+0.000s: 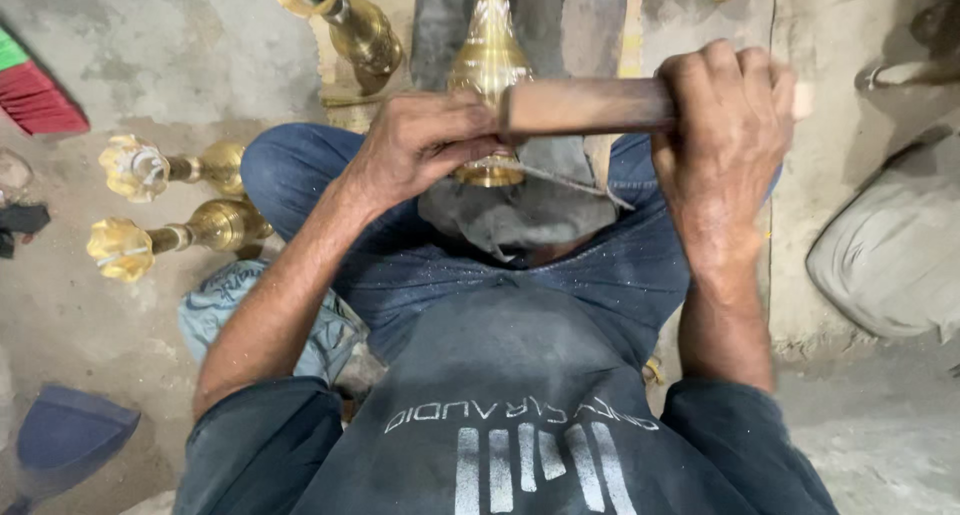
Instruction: The person sits cross-legged on the floor with a brass vase held against a cloth-covered support, and engraves decorative patterns into its surface. They hold a chisel against the vase and strike it with a wooden mallet, rotating the vase to work on different areas of the pattern.
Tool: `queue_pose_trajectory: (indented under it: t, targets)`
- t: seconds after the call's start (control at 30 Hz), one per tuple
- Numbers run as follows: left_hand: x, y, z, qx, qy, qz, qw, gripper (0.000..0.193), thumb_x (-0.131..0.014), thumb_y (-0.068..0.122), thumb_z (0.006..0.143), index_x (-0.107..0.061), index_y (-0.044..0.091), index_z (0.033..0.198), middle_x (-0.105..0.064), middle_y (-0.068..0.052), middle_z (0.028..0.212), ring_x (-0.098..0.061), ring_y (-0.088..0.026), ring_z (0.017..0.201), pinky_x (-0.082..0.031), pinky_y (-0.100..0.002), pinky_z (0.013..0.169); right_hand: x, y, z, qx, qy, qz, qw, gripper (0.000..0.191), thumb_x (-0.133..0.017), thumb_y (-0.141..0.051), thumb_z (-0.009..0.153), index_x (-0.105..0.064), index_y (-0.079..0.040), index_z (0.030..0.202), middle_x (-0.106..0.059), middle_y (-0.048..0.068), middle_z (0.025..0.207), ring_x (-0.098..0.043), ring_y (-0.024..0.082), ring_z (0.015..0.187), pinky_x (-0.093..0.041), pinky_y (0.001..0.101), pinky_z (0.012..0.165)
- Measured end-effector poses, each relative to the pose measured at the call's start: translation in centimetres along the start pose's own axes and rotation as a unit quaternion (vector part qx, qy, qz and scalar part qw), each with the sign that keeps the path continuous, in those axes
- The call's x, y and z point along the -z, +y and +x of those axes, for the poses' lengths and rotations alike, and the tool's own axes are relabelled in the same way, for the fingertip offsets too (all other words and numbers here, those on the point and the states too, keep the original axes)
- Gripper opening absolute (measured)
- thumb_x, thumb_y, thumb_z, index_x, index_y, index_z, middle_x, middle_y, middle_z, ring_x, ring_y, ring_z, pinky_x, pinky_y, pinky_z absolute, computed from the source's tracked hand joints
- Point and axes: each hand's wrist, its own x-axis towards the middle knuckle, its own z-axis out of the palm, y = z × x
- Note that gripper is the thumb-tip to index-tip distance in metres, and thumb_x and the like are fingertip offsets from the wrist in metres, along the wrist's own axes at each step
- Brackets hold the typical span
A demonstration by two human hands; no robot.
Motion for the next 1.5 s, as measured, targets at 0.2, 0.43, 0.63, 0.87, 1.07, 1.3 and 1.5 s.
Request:
queue_pose_trajectory:
  t: [0.2,0.43,0.63,0.87,1.07,1.3,1.5]
  targets:
    - [1.2,-0.9,3.5,0.186,0.193,-0.185,0.946,0.027,-0.075,0.02,0.108,-0.067,0.01,0.132,-0.079,-0.003,0.096,-0.083,-0.015,0.09,-0.067,-0.03,0.079,-3.8,0.5,-0.6,-0.192,0.024,0.298,0.935,0.03,-0.079,-0.006,0.104,-0.05,0.0,0.109,-0.062,0.013,0.09,-0.059,0.02,0.084,-0.05,0.0358,0.075]
    - [1.6,-2.9,8.1,0.025,-0.045,-0.096,0.994,0.039,-0.079,0.024,0.105,-0.068,0.007,0.138,-0.078,-0.01,0.12,-0.079,-0.019,0.104,-0.066,-0.034,0.092,-6.8,0.2,-1.7,-0.268,-0.018,0.313,0.911,0.03,-0.077,-0.009,0.101,-0.049,0.0,0.108,-0.057,0.012,0.083,-0.044,0.013,0.08,-0.047,0.0302,0.071]
    - [2.4,-4.5,11.7,0.019,-0.201,-0.125,0.972,0.04,-0.079,0.033,0.098,-0.072,0.008,0.129,-0.078,-0.008,0.101,-0.078,-0.019,0.09,-0.066,-0.037,0.082,-7.8,0.4,-2.7,-0.299,-0.028,0.36,0.883,0.029,-0.076,-0.007,0.099,-0.049,0.0,0.107,-0.052,0.008,0.085,-0.045,0.01,0.083,-0.045,0.0285,0.07]
    - [2.8,-3.1,13.1,0.032,-0.292,-0.114,0.949,0.041,-0.077,0.035,0.092,-0.074,0.011,0.126,-0.079,-0.007,0.094,-0.078,-0.02,0.082,-0.064,-0.04,0.074,-8.4,0.6,-4.0,-0.311,0.013,0.397,0.863,0.028,-0.077,-0.012,0.107,-0.054,0.001,0.115,-0.062,0.004,0.097,-0.054,0.008,0.093,-0.049,0.0267,0.081]
    - [2.7,-2.9,13.5,-0.021,-0.311,-0.106,0.944,0.04,-0.076,0.034,0.094,-0.073,0.01,0.126,-0.079,-0.01,0.101,-0.077,-0.022,0.092,-0.064,-0.04,0.079,-9.2,0.4,-5.2,-0.319,0.098,0.393,0.857,0.028,-0.08,-0.014,0.106,-0.059,0.001,0.117,-0.065,0.004,0.1,-0.061,0.012,0.09,-0.052,0.0281,0.081]
    - [3.2,-1.6,14.2,-0.059,-0.341,-0.116,0.931,0.039,-0.073,0.031,0.094,-0.074,0.011,0.127,-0.079,-0.007,0.106,-0.076,-0.022,0.095,-0.061,-0.04,0.083,-10.6,0.4,-5.7,-0.291,0.215,0.473,0.803,0.018,-0.077,-0.006,0.108,-0.059,-0.001,0.11,-0.063,0.005,0.107,-0.06,0.015,0.098,-0.054,0.0301,0.086]
    - [2.8,-0.5,14.3,-0.021,-0.399,-0.03,0.916,0.035,-0.071,0.033,0.089,-0.075,0.017,0.119,-0.079,-0.001,0.095,-0.075,-0.021,0.082,-0.059,-0.041,0.073,-11.2,0.7,-5.5,-0.167,0.291,0.254,0.907,0.026,-0.073,0.016,0.105,-0.056,0.002,0.119,-0.063,0.011,0.109,-0.056,0.021,0.094,-0.054,0.0344,0.083]
